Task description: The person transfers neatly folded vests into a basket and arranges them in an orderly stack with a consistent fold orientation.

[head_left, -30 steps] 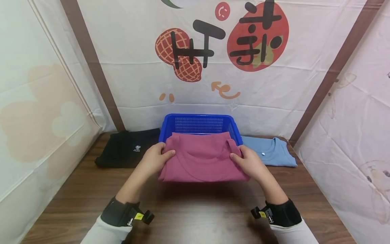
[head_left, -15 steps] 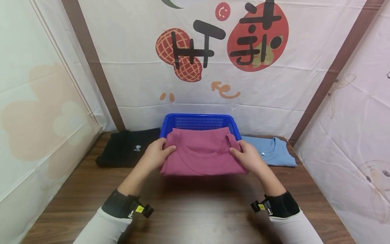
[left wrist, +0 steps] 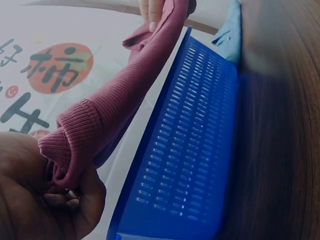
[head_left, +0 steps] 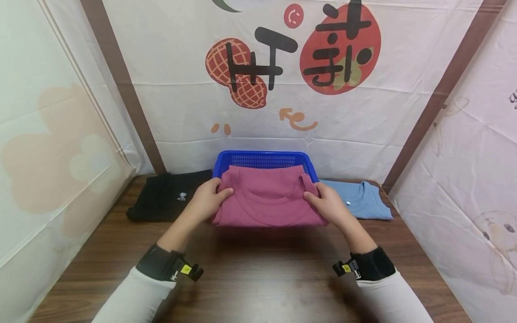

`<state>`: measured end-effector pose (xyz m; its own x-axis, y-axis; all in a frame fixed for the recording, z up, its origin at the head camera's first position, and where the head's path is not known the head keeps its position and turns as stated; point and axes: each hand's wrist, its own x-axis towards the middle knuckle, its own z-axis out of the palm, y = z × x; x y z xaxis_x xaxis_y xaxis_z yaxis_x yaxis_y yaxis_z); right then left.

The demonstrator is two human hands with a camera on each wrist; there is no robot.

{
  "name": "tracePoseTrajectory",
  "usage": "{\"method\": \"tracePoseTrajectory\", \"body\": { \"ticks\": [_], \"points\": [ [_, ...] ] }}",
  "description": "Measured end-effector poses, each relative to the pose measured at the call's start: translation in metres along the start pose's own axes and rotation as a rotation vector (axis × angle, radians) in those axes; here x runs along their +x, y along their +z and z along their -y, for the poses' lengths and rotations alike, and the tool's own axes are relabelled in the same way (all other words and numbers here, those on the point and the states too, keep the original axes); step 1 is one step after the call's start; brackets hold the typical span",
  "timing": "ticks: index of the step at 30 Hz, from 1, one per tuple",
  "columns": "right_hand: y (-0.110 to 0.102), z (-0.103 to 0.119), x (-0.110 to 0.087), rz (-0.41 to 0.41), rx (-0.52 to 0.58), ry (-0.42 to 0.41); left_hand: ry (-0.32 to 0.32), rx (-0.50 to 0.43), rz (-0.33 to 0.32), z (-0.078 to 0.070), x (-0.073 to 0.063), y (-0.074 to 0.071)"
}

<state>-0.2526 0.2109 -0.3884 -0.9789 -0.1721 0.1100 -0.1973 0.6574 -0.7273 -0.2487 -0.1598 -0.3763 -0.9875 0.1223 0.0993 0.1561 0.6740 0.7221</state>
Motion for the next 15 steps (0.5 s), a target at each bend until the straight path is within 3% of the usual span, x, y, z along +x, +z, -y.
{"method": "tracePoseTrajectory", "body": {
  "ticks": [15],
  "points": [
    [-0.003, -0.003, 0.016, -0.014, 0.028, -0.005, 0.007, 0.007, 0.007, 0.003, 0.015, -0.005]
  ]
}}
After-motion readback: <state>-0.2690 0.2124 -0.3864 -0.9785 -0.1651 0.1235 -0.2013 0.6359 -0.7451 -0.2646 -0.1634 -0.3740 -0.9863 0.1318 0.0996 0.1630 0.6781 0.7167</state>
